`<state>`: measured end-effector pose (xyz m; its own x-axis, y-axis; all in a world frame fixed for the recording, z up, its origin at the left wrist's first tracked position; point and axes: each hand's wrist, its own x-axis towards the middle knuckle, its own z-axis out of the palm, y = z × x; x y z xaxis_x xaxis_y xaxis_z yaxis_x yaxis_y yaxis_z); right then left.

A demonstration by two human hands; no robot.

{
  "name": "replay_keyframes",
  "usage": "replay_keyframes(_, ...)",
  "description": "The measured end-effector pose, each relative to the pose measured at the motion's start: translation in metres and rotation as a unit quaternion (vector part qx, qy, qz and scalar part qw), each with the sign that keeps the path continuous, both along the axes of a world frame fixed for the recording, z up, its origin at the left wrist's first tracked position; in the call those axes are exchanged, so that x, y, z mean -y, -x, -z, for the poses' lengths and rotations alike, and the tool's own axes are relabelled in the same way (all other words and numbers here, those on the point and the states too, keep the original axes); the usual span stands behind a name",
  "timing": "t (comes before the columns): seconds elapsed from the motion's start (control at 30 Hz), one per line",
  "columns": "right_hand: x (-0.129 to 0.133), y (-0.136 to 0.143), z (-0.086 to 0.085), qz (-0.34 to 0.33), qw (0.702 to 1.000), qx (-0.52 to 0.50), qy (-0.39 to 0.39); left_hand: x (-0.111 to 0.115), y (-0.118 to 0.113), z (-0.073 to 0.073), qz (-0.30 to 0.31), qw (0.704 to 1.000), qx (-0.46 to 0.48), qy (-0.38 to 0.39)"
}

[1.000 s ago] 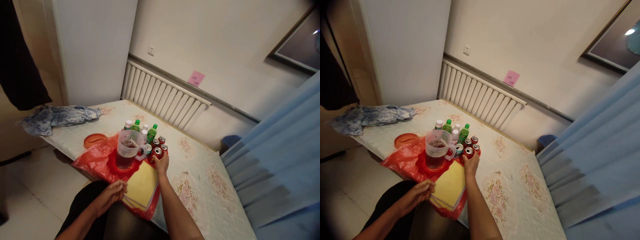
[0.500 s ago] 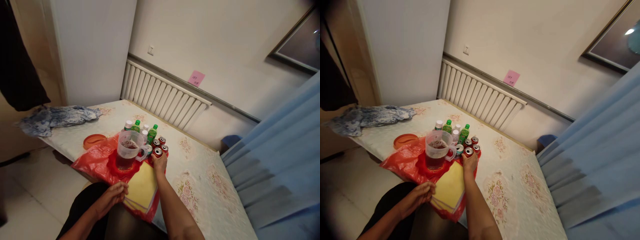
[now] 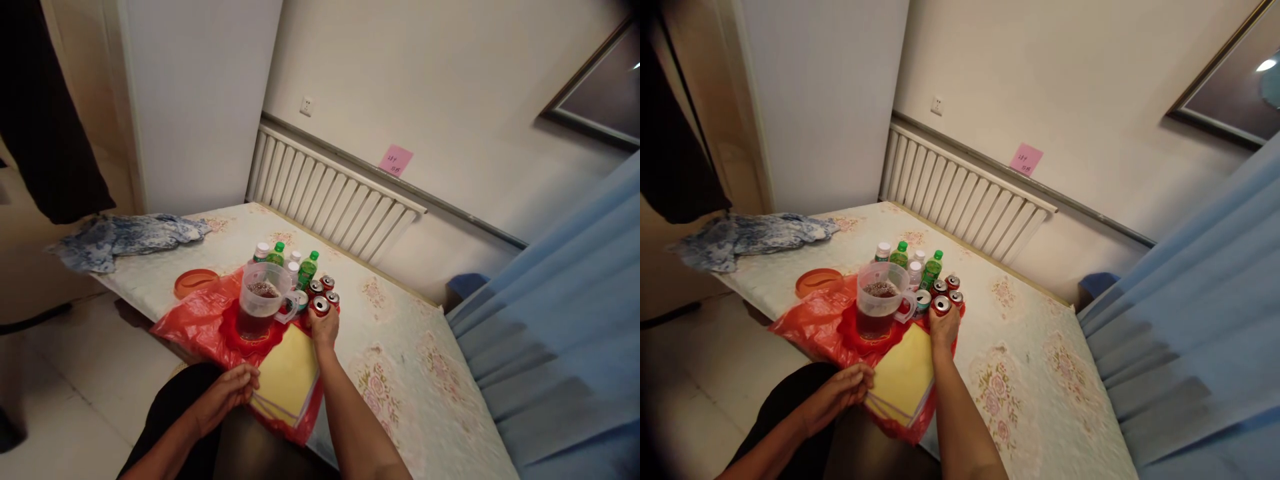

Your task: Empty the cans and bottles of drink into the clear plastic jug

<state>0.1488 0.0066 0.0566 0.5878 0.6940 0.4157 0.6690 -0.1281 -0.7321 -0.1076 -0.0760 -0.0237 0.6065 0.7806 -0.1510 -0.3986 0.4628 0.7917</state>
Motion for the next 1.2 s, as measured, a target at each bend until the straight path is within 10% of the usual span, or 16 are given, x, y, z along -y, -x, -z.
replay_keyframes(0.4, 0.074, 0.014, -0.034, -0.076, 0.996, 0.028, -0.032, 0.017, -0.013, -0.022, -0.035, 0.994, -0.068, -0.080)
replay_keyframes(0.77, 0.164, 0.044, -0.052, -0.178, 0.982, -0.052, -0.037, 0.032, -0.056, -0.072, -0.137, 0.897, -0.241, -0.346)
replay_keyframes(1.2, 0.196, 0.049, -0.066, -0.194, 0.961, -0.199, -0.004, 0.050, -0.070, -0.095, -0.105, 0.893, -0.269, -0.346)
